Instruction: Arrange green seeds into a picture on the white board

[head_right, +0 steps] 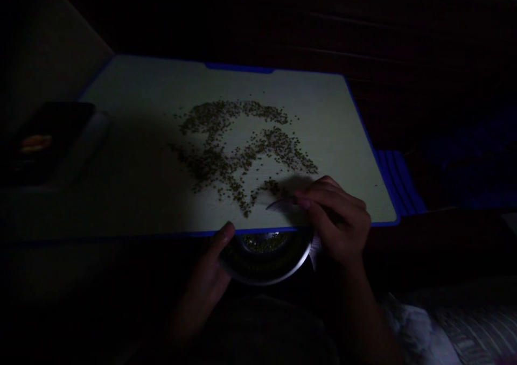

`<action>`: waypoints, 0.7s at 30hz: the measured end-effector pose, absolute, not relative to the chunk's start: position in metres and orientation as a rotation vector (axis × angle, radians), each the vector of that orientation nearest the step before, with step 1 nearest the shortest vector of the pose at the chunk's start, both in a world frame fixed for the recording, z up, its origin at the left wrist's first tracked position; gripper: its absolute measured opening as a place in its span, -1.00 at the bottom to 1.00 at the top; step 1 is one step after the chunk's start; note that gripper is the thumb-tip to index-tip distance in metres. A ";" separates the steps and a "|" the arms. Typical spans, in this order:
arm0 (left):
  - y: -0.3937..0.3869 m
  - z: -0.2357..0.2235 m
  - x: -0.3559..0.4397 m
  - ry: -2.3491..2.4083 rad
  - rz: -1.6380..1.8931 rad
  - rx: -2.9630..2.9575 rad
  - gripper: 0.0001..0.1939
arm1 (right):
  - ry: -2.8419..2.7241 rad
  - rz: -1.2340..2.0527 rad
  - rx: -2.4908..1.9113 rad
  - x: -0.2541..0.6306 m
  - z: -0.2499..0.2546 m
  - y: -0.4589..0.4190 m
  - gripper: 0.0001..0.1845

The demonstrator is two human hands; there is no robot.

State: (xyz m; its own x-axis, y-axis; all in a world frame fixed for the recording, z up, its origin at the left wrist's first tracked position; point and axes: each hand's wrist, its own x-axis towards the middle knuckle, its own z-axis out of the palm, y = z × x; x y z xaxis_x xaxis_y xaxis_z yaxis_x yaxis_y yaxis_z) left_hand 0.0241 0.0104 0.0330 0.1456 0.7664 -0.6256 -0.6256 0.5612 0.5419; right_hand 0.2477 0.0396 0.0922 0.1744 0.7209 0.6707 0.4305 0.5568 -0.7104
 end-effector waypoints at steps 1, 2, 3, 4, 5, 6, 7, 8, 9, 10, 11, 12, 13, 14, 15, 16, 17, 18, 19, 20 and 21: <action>0.011 0.034 0.023 1.019 0.987 0.148 -0.38 | -1.377 0.273 -1.081 0.248 0.092 0.039 -0.81; 0.012 0.035 0.022 1.013 0.978 0.136 -0.39 | -1.287 0.273 -1.130 0.249 0.091 0.038 -0.85; 0.013 0.038 0.022 0.992 0.970 0.128 -0.41 | -1.201 0.275 -1.190 0.249 0.091 0.038 -0.89; 0.015 0.040 0.023 0.962 0.969 0.124 -0.44 | -1.104 0.267 -1.238 0.249 0.092 0.038 -0.91; 0.016 0.043 0.023 0.932 0.970 0.124 -0.48 | -1.020 0.274 -1.277 0.249 0.093 0.038 -0.91; 0.018 0.046 0.024 0.910 0.975 0.122 -0.53 | -0.957 0.295 -1.302 0.250 0.095 0.039 -0.88; 0.019 0.047 0.025 0.896 0.976 0.116 -0.57 | -0.918 0.319 -1.317 0.250 0.097 0.039 -0.84; 0.020 0.048 0.026 0.894 0.977 0.101 -0.62 | -0.906 0.350 -1.330 0.252 0.099 0.040 -0.79; 0.020 0.047 0.026 0.898 0.984 0.083 -0.66 | -0.912 0.381 -1.344 0.254 0.101 0.040 -0.74; 0.020 0.045 0.026 0.898 0.987 0.064 -0.70 | -0.925 0.402 -1.365 0.256 0.102 0.040 -0.70; 0.019 0.042 0.026 0.894 0.983 0.045 -0.73 | -0.940 0.423 -1.392 0.259 0.103 0.040 -0.66; 0.018 0.038 0.025 0.888 0.973 0.028 -0.75 | -0.948 0.447 -1.418 0.263 0.104 0.040 -0.63; 0.017 0.033 0.023 0.879 0.961 0.015 -0.77 | -0.960 0.489 -1.445 0.267 0.104 0.039 -0.59; 0.015 0.028 0.021 0.881 0.943 -0.002 -0.77 | -0.974 0.515 -1.467 0.271 0.103 0.038 -0.55; 0.014 0.024 0.020 0.894 0.939 -0.024 -0.78 | -0.993 0.536 -1.487 0.275 0.102 0.038 -0.52; 0.013 0.020 0.018 0.913 0.943 -0.048 -0.79 | -1.016 0.567 -1.506 0.279 0.101 0.037 -0.48; 0.012 0.016 0.016 0.922 0.955 -0.072 -0.78 | -1.036 0.579 -1.520 0.283 0.101 0.037 -0.45; 0.012 0.014 0.015 0.909 0.955 -0.096 -0.80 | -1.060 0.583 -1.544 0.287 0.101 0.037 -0.43; 0.012 0.013 0.014 0.892 0.948 -0.112 -0.85 | -1.082 0.553 -1.577 0.291 0.101 0.037 -0.42; 0.012 0.013 0.014 0.872 0.935 -0.125 -0.90 | -1.101 0.515 -1.634 0.296 0.102 0.038 -0.42; 0.012 0.014 0.014 0.851 0.920 -0.132 -0.94 | -1.114 0.462 -1.698 0.301 0.104 0.039 -0.43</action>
